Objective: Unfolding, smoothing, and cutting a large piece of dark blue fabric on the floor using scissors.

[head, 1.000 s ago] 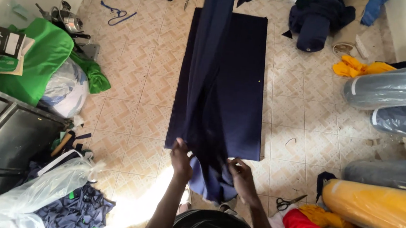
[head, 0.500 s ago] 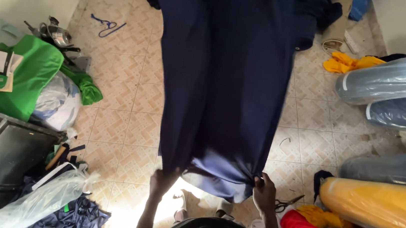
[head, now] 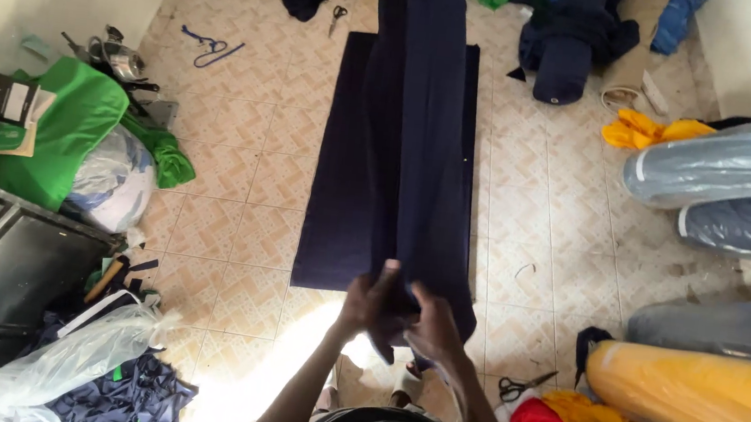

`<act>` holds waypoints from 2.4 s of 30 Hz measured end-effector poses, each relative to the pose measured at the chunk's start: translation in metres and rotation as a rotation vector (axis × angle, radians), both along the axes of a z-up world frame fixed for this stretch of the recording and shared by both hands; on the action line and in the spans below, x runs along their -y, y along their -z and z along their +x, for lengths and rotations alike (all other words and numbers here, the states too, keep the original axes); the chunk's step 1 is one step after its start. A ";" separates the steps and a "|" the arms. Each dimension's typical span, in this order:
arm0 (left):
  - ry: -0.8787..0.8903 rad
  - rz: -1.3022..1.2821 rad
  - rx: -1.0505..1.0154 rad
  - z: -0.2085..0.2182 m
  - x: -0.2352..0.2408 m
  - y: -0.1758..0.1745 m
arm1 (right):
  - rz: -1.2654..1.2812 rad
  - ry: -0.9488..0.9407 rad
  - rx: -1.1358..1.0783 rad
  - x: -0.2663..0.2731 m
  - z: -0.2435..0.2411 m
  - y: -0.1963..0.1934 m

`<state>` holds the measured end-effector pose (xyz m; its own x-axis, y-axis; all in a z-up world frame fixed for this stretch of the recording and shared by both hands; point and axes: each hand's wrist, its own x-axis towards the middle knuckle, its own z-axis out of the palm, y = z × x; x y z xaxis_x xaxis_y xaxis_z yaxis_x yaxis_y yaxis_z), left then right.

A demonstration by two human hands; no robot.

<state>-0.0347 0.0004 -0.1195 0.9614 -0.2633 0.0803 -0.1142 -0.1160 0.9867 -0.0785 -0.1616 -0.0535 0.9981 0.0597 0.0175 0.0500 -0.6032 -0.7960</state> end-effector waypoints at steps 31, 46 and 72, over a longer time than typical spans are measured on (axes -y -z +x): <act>0.018 0.202 -0.059 -0.062 -0.015 -0.055 | 0.551 0.358 -0.473 -0.024 0.028 0.026; -0.449 -0.096 -0.445 -0.083 -0.083 -0.058 | 0.383 0.263 -0.090 0.020 0.016 0.097; 0.453 0.492 0.143 0.011 -0.052 -0.127 | 0.234 -0.056 -0.187 0.019 -0.008 -0.032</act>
